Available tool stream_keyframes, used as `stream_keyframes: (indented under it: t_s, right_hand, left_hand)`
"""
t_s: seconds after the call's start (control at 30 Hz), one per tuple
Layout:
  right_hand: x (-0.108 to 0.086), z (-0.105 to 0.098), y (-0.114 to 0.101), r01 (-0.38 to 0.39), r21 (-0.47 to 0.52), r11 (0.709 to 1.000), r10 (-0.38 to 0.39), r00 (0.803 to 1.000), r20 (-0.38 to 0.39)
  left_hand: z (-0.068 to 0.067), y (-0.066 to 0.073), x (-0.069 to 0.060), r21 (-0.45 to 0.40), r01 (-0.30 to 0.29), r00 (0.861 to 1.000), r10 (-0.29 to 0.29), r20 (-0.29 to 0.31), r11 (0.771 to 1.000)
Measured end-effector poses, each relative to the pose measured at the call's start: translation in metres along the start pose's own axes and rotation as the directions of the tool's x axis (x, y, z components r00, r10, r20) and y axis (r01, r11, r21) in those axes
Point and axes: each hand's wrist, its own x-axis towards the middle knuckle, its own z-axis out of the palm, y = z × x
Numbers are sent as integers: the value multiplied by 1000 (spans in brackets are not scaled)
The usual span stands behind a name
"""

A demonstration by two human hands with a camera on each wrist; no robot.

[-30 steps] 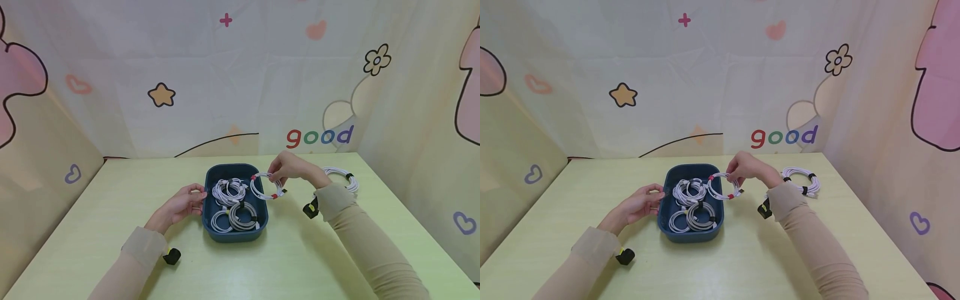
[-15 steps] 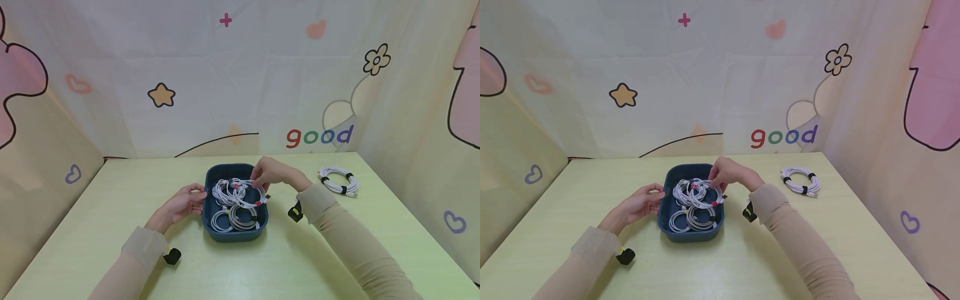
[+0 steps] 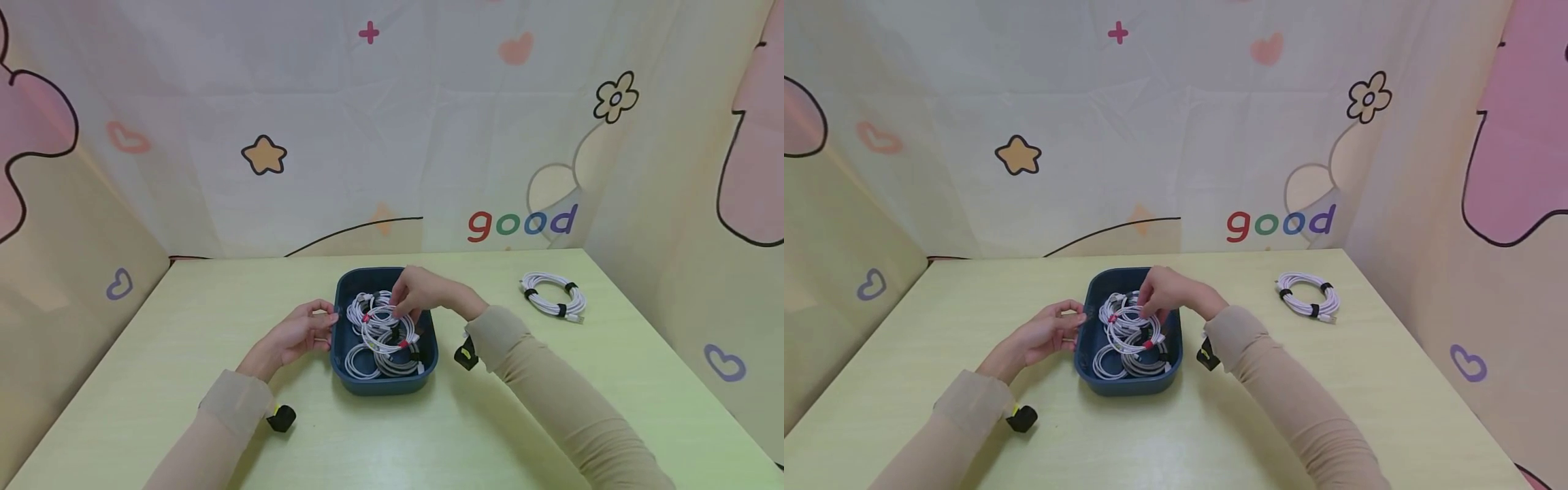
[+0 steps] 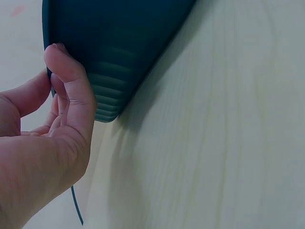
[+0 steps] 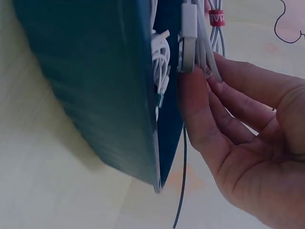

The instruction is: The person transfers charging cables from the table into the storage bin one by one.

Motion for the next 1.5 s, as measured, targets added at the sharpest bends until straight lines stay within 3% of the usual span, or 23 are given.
stream_keyframes:
  t_s: [0.1, 0.17, 0.27, 0.4, 0.5, 0.57, 0.77, 0.83, 0.87, 0.93, 1.07, 1.17, 1.23, 1.37, 1.5]
  right_hand:
    - [0, 3, -3, 35, 31, 999, -36, 999, 31]
    - [0, 3, -1, 67, 38, 997, -67, 998, -1]
    - [-3, -2, 7, 93, -4, 996, -93, 986, -142]
    - [-13, -13, 31, 64, -63, 996, -83, 930, -359]
    - [-23, -24, 58, 21, -66, 998, -50, 869, -493]
    - [-29, -31, 77, -5, -49, 999, -24, 818, -574]
    - [-58, -55, 132, -104, -63, 993, 15, 620, -784]
    - [-70, -61, 149, -194, -72, 978, 54, 576, -816]
    - [-77, -63, 158, -245, -67, 967, 86, 565, -821]
    - [-90, -66, 173, -357, -59, 932, 164, 561, -811]
    - [-109, -66, 200, -552, -12, 834, 364, 566, -740]
    - [-119, -65, 216, -646, 20, 763, 490, 558, -670]
    - [-124, -63, 223, -679, 37, 733, 545, 553, -630]
    - [-131, -61, 230, -707, 55, 705, 597, 550, -584]
    - [-132, -63, 236, -705, 58, 707, 604, 558, -568]
  left_hand:
    - [1, 1, 0, 3, 5, 1000, -5, -9, 1000]
    - [1, 2, 0, 3, 4, 1000, -4, -12, 1000]
    - [2, 3, 0, 4, -1, 1000, 1, -9, 1000]
    - [1, 2, 0, 7, 0, 1000, 0, -17, 1000]
    - [1, 1, 0, 12, 2, 1000, -1, -27, 1000]
    - [0, 1, 0, 19, -2, 1000, 3, -25, 1000]
    - [-1, 1, -1, 17, -16, 1000, 16, -15, 1000]
    - [-2, 0, -1, 16, -17, 1000, 17, -11, 1000]
    - [-1, 1, -1, 16, -14, 1000, 14, -11, 1000]
    - [-1, 0, -1, 19, -14, 1000, 15, -5, 1000]
    - [-1, 0, -1, 23, -15, 1000, 15, 2, 1000]
    - [-2, -1, -1, 21, -11, 1000, 11, 0, 1000]
    - [-2, -2, 0, 23, -12, 1000, 12, 1, 1000]
    - [-1, -2, 1, 27, -17, 1000, 17, -1, 1000]
    - [-1, -1, 1, 27, -18, 1000, 18, -4, 999]
